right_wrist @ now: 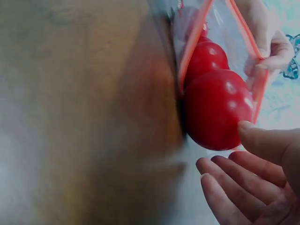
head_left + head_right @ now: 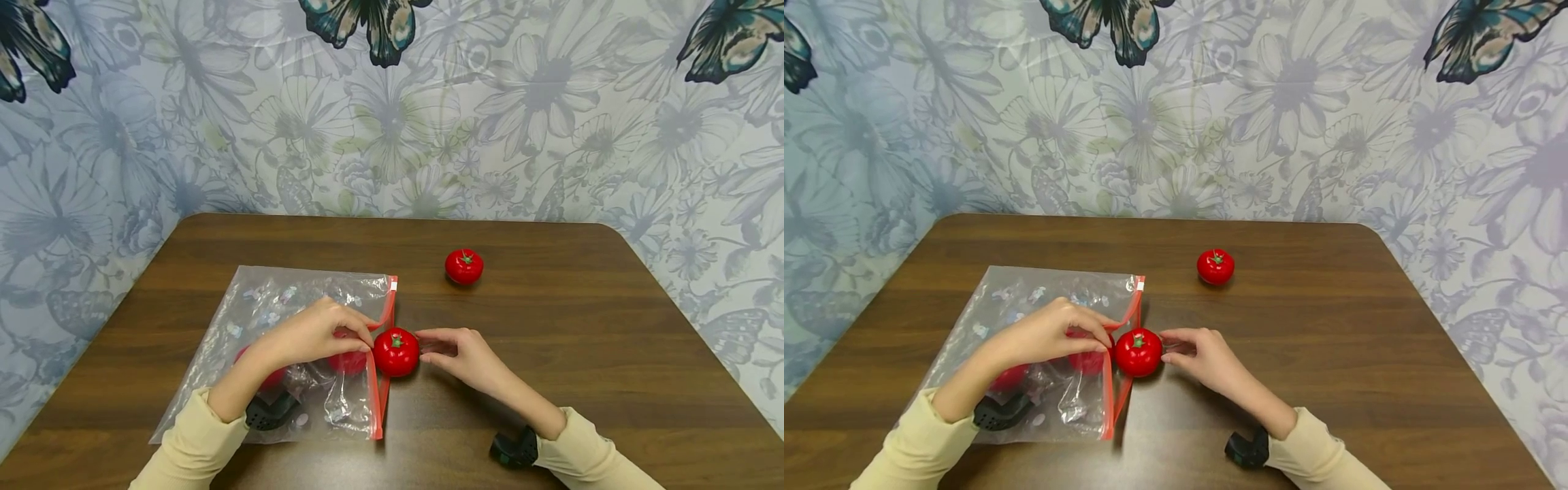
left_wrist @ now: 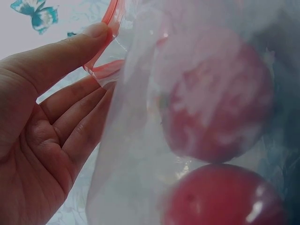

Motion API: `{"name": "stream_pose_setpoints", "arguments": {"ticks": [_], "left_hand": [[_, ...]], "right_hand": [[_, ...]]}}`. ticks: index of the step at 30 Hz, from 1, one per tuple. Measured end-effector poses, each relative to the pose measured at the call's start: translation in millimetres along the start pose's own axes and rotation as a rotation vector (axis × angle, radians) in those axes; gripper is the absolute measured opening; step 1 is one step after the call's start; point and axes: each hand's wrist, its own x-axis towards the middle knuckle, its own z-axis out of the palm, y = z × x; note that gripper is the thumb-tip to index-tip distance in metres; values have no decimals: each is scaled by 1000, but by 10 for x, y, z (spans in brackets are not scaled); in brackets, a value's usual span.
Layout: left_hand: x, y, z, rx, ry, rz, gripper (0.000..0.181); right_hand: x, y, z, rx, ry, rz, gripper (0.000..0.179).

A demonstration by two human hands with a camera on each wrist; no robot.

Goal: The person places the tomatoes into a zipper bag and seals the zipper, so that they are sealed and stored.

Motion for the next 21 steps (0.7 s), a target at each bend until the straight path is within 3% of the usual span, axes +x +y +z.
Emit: {"name": "stream_pose_setpoints", "arguments": {"ticks": [7,11,18,21], "left_hand": [[-11,-2,3,6,4,-1,7],[-17,-1,6,16,4,-11,8],[0,0,15,44,17,46,7],[7,3,15,38,14,41,7]], "right_hand": [[21,18,59,102,21,40,36],[68,-4,99,100,32,36,36],[183,-58,221,88,25,30,34],[228,-65,268,98,19,28,33]]}}
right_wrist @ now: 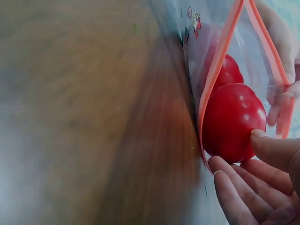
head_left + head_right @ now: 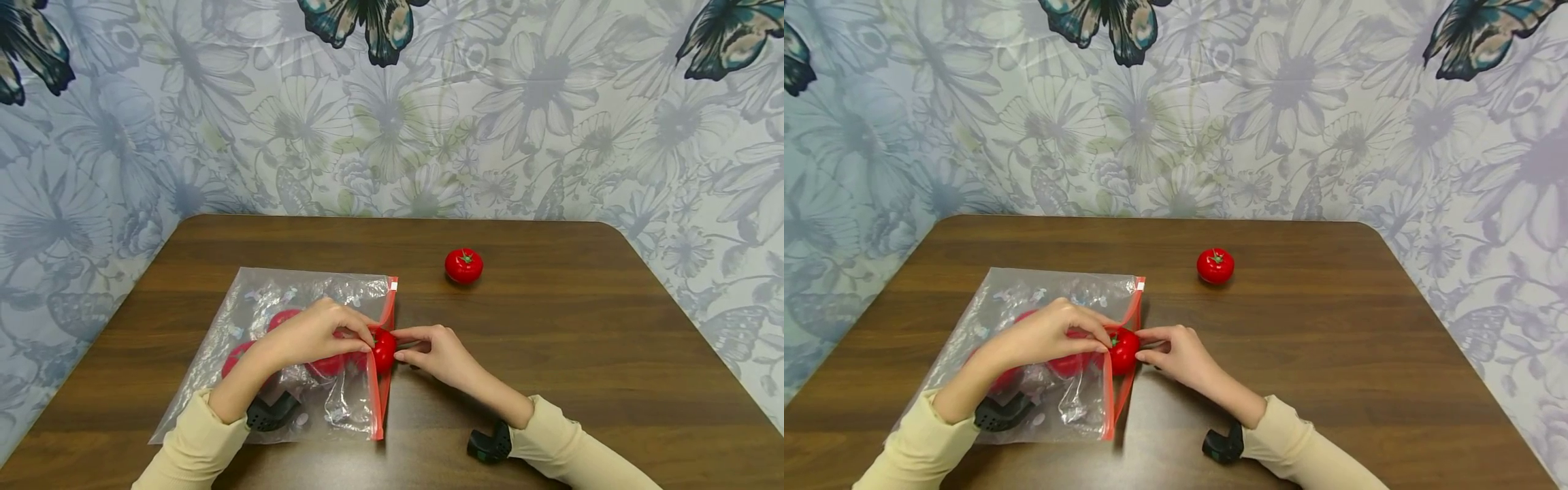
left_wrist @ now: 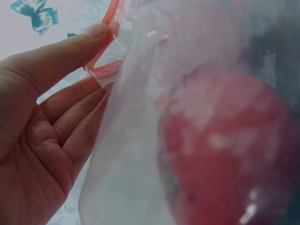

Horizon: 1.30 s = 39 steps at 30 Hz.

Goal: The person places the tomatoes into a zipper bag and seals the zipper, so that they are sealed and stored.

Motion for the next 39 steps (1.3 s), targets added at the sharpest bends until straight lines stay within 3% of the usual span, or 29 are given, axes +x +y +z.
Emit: {"name": "stream_pose_setpoints", "arguments": {"ticks": [6,15,26,34,39], "left_hand": [[14,22,-9,-2,-9,-8,6],[19,40,-14,-5,-3,-14,7],[5,26,0,10,-10,-27,7],[2,-6,8,-2,-18,-24,8],[11,2,8,-10,-21,-24,8]], "right_hand": [[83,-30,83,3,-5,-18,32],[183,-60,209,-64,32,-121,21],[223,-77,231,-36,44,-56,18],[218,-102,93,37,71,-25,16],[157,-343,-132,17,139,-10,15]]}}
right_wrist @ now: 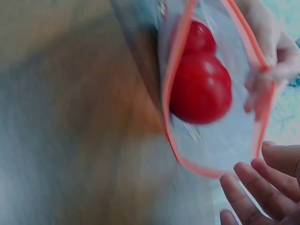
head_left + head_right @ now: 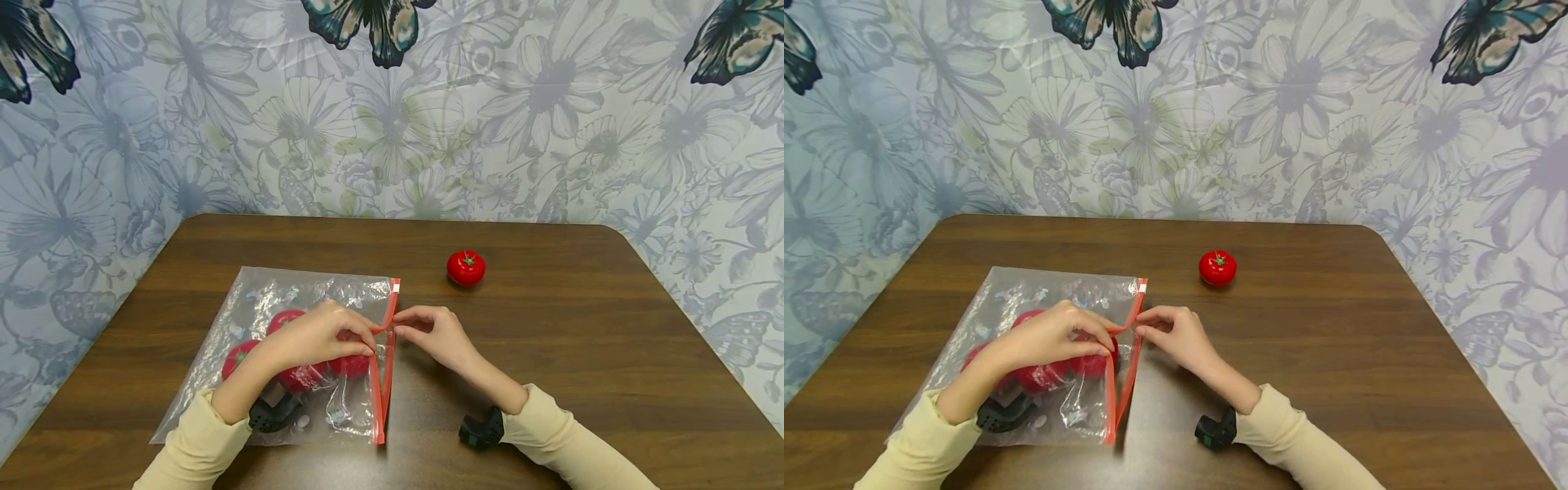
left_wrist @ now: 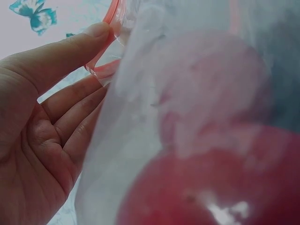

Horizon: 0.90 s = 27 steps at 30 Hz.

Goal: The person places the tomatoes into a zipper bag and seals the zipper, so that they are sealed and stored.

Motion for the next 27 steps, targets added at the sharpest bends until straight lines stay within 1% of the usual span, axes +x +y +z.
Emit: {"name": "stream_pose_setpoints", "arguments": {"ticks": [2,3,7,10,15,19,22,25,27], "left_hand": [[1,0,2,-5,1,1,7],[-1,-4,2,-9,1,0,7],[-3,-11,5,-12,6,6,6],[-5,-11,7,-4,10,8,7],[-9,-1,14,2,14,13,7],[-15,28,16,-8,11,8,7],[-18,45,17,-9,12,3,7],[-19,39,23,-6,14,2,7],[-22,45,25,-6,13,0,7]], "right_hand": [[-12,-86,-86,-2,27,12,16],[-8,-70,-120,2,40,19,16],[26,144,-244,15,104,33,18],[50,324,-355,22,175,37,20],[68,448,-565,59,317,59,26],[92,552,-692,14,417,75,29],[116,646,-748,-60,476,78,35],[143,731,-777,-105,513,86,44],[164,777,-788,-109,515,103,51]]}}
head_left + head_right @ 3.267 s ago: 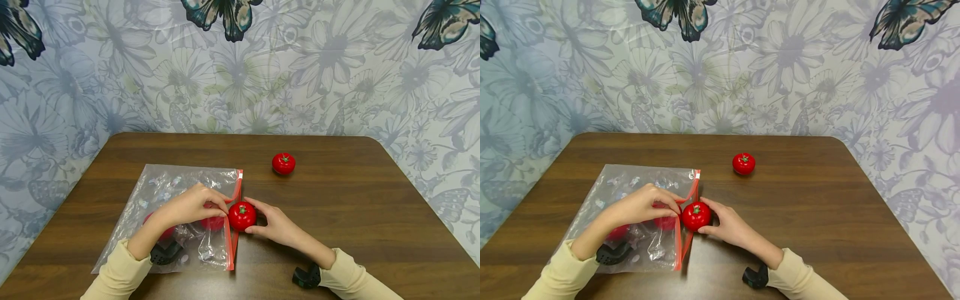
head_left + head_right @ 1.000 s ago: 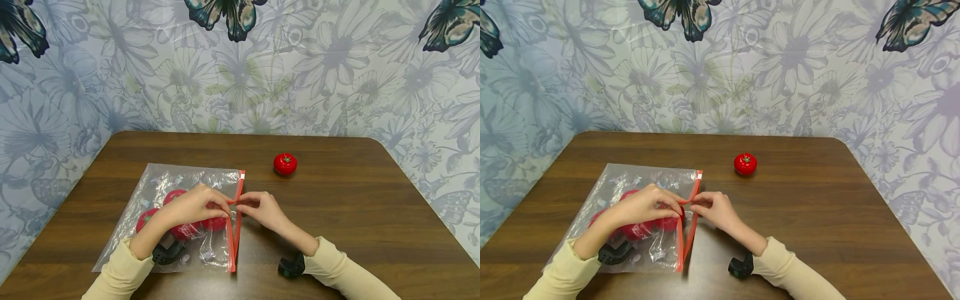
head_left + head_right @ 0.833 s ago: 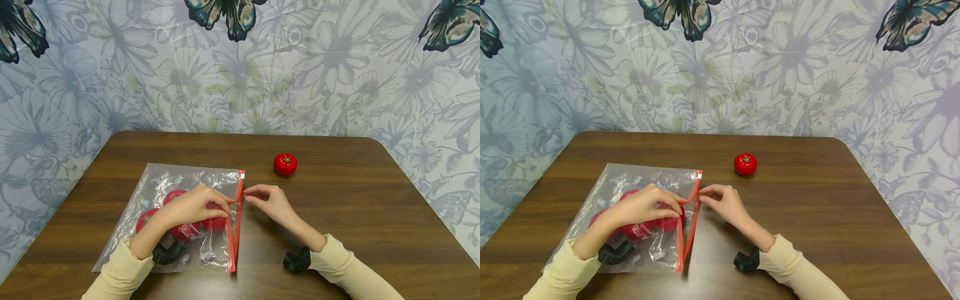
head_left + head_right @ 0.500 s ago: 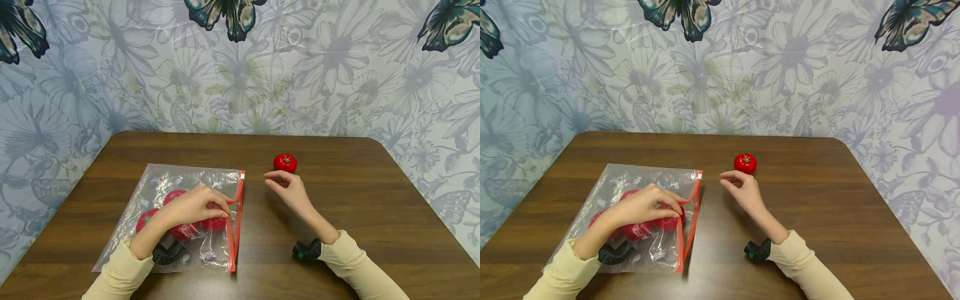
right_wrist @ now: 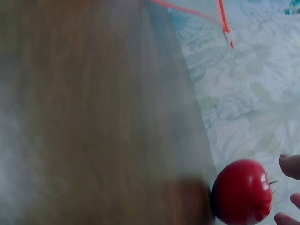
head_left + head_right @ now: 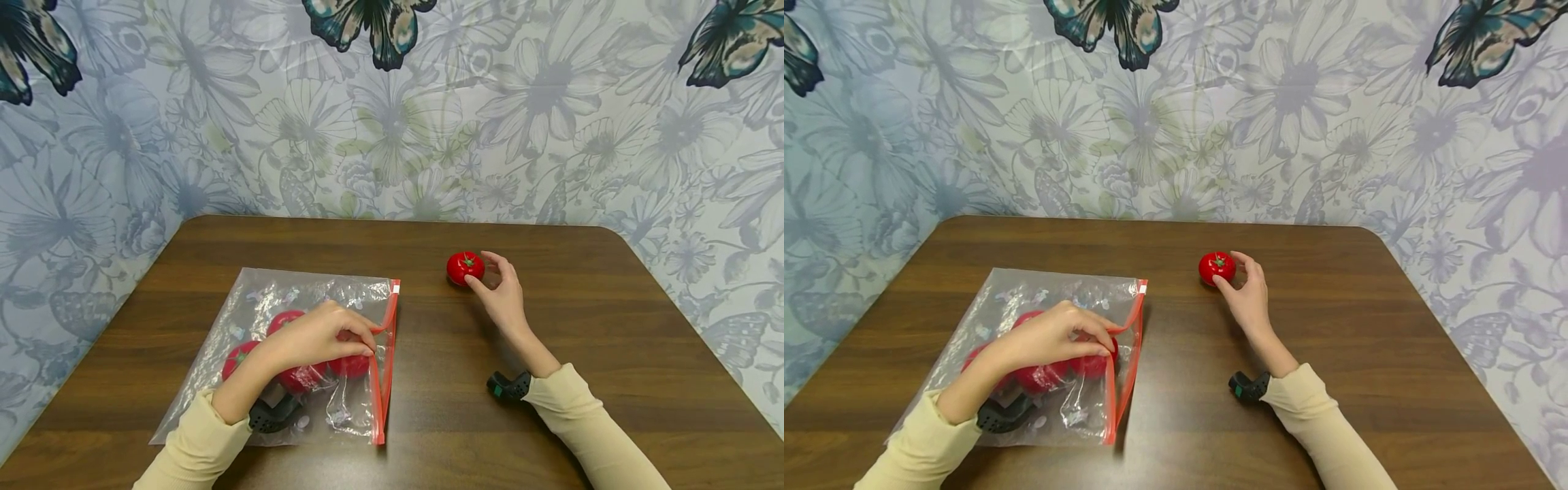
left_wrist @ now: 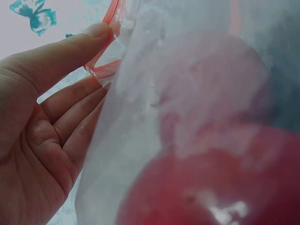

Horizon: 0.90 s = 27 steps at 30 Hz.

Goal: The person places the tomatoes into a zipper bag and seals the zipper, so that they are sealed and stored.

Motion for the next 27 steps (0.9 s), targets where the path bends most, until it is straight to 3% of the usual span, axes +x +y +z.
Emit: {"name": "stream_pose_setpoints", "arguments": {"ticks": [8,13,27], "left_hand": [[1,-4,-26,9,2,1,7],[4,1,-36,4,0,5,8],[1,47,-22,5,-9,-13,9]], "right_hand": [[144,92,52,-3,-121,144,70],[195,107,70,49,-178,224,77],[171,147,90,4,-189,270,73]]}}
